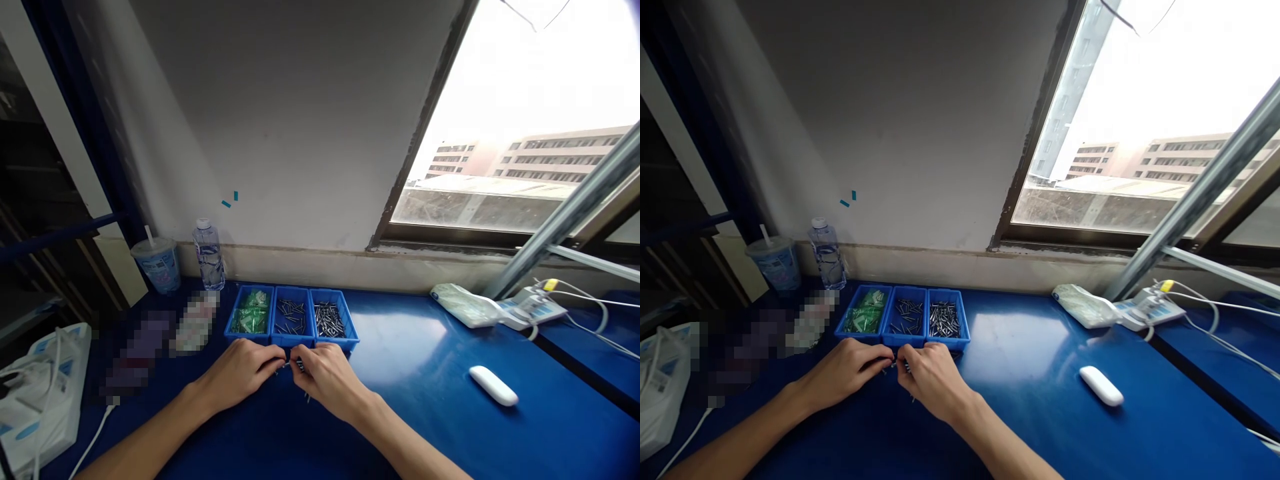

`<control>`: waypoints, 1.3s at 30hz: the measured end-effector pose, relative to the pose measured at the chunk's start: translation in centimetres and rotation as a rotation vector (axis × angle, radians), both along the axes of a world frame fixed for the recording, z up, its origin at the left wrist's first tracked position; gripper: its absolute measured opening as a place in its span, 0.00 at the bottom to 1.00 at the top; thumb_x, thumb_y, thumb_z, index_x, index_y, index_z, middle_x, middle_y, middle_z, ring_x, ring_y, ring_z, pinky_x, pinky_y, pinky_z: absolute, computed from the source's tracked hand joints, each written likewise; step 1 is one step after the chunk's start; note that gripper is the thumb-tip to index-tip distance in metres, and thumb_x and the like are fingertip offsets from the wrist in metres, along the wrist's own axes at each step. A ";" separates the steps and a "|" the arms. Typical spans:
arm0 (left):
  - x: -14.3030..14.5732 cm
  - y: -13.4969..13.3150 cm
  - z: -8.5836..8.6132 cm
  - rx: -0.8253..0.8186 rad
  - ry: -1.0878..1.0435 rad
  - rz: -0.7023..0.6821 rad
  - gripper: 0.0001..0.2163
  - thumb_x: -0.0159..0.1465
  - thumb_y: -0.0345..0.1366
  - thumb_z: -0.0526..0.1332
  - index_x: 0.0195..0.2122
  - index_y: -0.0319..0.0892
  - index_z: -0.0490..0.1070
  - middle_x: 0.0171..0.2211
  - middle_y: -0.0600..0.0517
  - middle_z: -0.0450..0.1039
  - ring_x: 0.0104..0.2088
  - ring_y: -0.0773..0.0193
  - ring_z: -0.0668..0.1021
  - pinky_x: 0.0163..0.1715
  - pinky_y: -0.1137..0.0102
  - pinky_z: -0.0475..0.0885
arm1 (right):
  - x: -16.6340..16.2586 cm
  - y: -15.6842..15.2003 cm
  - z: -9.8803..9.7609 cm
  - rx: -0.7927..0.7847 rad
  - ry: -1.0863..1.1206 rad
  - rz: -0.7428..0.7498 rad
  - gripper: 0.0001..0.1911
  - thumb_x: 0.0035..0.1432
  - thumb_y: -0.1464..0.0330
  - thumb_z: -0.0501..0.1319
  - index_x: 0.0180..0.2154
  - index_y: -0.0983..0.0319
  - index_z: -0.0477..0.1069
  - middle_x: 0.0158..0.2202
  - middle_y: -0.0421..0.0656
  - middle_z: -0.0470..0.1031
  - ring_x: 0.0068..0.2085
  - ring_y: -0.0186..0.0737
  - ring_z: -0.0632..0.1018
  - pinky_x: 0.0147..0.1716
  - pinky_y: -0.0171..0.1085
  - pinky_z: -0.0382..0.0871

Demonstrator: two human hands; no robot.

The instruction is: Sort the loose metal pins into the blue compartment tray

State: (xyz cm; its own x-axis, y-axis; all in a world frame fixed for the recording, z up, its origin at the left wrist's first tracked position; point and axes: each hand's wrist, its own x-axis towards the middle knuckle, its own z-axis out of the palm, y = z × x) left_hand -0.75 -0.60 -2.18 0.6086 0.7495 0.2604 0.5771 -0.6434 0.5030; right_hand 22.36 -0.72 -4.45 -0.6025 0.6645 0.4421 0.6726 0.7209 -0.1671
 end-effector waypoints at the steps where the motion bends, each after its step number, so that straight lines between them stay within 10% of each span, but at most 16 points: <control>1: 0.0 -0.1 0.0 -0.002 0.015 0.006 0.10 0.75 0.37 0.59 0.51 0.48 0.79 0.39 0.55 0.85 0.36 0.60 0.85 0.37 0.71 0.70 | 0.0 0.0 0.0 -0.014 0.001 0.007 0.04 0.70 0.73 0.58 0.39 0.61 0.71 0.21 0.34 0.71 0.21 0.34 0.69 0.30 0.35 0.54; 14: 0.9 -0.6 -0.2 -0.119 -0.082 0.052 0.07 0.71 0.39 0.65 0.42 0.44 0.82 0.24 0.56 0.76 0.24 0.66 0.76 0.27 0.72 0.64 | 0.0 -0.4 0.7 -0.028 0.109 0.180 0.11 0.79 0.68 0.50 0.45 0.62 0.69 0.24 0.36 0.76 0.20 0.33 0.70 0.31 0.35 0.62; 26: 1.1 -0.7 0.7 -0.172 -0.435 0.035 0.08 0.70 0.36 0.62 0.42 0.41 0.81 0.34 0.52 0.84 0.32 0.64 0.83 0.31 0.74 0.76 | 0.1 -0.2 1.2 -0.015 0.131 0.120 0.11 0.79 0.62 0.52 0.49 0.61 0.69 0.39 0.43 0.78 0.32 0.37 0.79 0.31 0.35 0.65; 39: 0.5 -0.6 0.8 -0.059 -0.218 0.064 0.12 0.75 0.40 0.57 0.50 0.43 0.78 0.34 0.53 0.82 0.31 0.64 0.81 0.35 0.72 0.74 | 0.5 0.0 1.2 0.026 0.194 0.083 0.16 0.81 0.64 0.47 0.47 0.61 0.71 0.37 0.43 0.78 0.29 0.34 0.76 0.29 0.34 0.62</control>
State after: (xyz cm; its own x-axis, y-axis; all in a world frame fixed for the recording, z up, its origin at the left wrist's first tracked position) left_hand -0.30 -1.19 -1.39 0.4935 0.8024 0.3355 0.4894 -0.5750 0.6556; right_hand 22.85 -0.73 -3.30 -0.5568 0.6030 0.5712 0.5678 0.7783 -0.2681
